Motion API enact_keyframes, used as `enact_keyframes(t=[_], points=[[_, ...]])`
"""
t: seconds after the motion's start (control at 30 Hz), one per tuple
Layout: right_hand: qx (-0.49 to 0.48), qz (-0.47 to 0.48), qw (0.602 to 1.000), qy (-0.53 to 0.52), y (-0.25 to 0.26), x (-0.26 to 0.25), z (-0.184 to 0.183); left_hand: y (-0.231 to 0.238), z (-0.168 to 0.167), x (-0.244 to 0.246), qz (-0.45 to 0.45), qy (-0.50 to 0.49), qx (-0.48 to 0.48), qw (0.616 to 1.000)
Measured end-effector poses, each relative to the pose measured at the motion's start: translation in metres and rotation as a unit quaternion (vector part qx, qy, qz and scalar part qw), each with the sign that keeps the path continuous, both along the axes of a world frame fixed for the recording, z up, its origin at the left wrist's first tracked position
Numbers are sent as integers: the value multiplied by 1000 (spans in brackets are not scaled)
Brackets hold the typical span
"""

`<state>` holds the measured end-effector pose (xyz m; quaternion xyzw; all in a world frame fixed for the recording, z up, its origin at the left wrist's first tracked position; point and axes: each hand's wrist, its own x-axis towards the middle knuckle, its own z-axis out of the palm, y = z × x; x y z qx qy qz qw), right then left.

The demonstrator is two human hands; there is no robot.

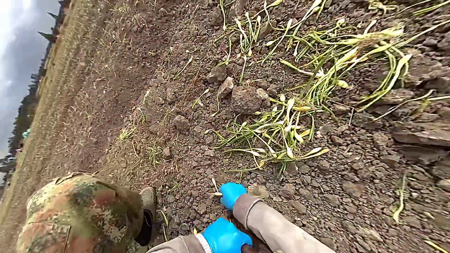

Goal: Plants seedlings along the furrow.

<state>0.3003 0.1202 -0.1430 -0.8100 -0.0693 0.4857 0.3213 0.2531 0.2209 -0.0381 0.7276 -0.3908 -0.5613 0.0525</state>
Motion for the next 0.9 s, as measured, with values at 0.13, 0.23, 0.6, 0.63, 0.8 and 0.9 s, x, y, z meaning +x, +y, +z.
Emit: enact_keyframes(t=[0.13,0.23,0.6,0.63,0.8,0.9], points=[[68,-2,996,-57,-44,-18,-8,-17,-4,6,-14,0,23,1000],[61,-34,995,-66,-90,-24,-6,-26,-5,4,-23,13,30,999],[-97,-155,978,-97,-198,-43,56,-29,-7,22,-86,58,24,994],[-111,-158,976,-99,-198,-48,62,-31,-2,33,-105,75,18,991],[-143,-204,967,-59,-178,-71,88,-56,92,126,-183,140,-31,972],[-154,-214,962,-69,-139,-79,89,-43,124,202,-170,163,-190,953]])
